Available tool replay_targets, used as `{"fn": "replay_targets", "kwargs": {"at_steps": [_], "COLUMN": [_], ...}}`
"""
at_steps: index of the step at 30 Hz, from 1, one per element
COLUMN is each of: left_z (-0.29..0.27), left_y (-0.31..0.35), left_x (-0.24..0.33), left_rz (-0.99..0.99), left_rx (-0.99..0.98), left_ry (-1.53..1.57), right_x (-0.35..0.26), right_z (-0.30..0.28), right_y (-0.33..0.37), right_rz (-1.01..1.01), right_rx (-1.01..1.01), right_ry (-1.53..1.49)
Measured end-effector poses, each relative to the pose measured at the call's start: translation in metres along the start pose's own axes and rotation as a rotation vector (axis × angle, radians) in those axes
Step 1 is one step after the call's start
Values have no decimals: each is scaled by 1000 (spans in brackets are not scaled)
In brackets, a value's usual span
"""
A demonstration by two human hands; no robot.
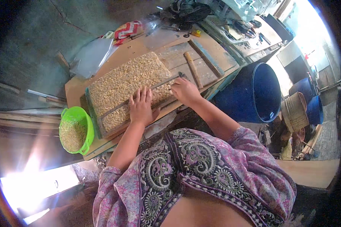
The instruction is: The person fills a wooden mold with fermented soybeans, levels them with a metal ruler, wraps the molded block in plastic, and then scoops additional soybeans from a large blue barrel into a plastic bowl.
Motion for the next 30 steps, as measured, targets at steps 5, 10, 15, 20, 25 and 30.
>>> {"fn": "replay_targets", "kwargs": {"at_steps": [5, 10, 15, 20, 25, 30], "left_z": [4, 6, 2, -3, -3, 8], "left_y": [1, 0, 2, -6, -27, -49], "left_x": [-3, -2, 0, 14, 37, 58], "left_rz": [-4, -9, 1, 85, 141, 219], "left_rx": [15, 17, 7, -63, -110, -55], "left_ry": [18, 22, 32, -10, 43, 44], "right_x": [-7, -7, 10, 106, 206, 299], "right_z": [24, 27, -2, -45, -74, -54], "right_y": [-13, -12, -12, 15, 68, 100], "right_rz": [-16, -102, 13, 507, 965, 1136], "right_rx": [-42, -91, 101, 442, 681, 789], "right_ry": [21, 97, -167, -536, -934, -298]}}
Point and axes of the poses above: each hand's wrist, its own y-axis away from the middle knuckle, its own z-axis out of the palm, x = y × z, the point moved 2 cm from there along -y, towards the middle knuckle, and after that the axes turned 1 degree about -x, right-handed, at the moved point
